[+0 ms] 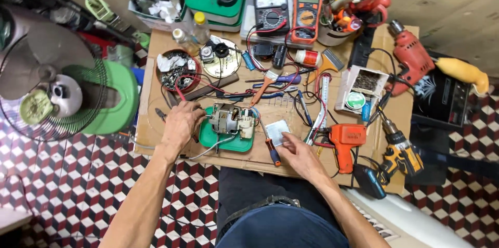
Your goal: The person works on a small electric motor at a cluttered workbench. They handle a paper, position the motor on a green pad, manipulate its parts by hand, and use a cordless drill on the motor assembly, turning and repositioning the motor as they work.
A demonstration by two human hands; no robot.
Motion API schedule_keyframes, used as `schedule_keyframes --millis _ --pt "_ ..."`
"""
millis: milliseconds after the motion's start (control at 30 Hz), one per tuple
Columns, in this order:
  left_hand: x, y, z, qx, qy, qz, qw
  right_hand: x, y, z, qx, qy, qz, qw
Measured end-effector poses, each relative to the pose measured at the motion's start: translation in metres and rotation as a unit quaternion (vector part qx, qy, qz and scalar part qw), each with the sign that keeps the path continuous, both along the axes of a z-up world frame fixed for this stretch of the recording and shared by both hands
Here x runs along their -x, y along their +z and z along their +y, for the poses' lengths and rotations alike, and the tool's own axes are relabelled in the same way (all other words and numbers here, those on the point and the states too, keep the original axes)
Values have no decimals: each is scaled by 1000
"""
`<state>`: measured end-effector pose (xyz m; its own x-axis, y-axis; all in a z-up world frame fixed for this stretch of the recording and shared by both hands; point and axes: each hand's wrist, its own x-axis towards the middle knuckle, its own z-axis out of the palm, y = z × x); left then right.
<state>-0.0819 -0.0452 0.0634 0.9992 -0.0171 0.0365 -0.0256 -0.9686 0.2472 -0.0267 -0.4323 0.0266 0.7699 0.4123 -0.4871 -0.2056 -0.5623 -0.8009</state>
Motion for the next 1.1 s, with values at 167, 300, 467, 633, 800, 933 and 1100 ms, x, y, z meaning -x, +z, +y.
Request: schedule_keyframes --millis 167,300,467,633,800,933,1100 --pt "16 -2 -34 -14 53 -17 998 -15 -1 -70 29 -130 0 991" --pt "35 -5 -92 189 279 -116 934 -14 -35 -180 117 -400 -181 891" --pt "24 6 -144 258 389 -144 873 -12 -114 -262 162 -562 -108 804" --pt "6 7 -157 280 407 -71 867 -18 -133 -272 298 -476 -23 827" --pt "4 8 -159 266 437 -88 855 -27 -160 -290 264 -552 -37 791" --pt "7 15 -158 330 443 -86 829 -44 -167 -302 39 -664 79 742" --pt "7 7 -152 328 442 -90 830 -40 -195 -313 -20 -629 136 765"
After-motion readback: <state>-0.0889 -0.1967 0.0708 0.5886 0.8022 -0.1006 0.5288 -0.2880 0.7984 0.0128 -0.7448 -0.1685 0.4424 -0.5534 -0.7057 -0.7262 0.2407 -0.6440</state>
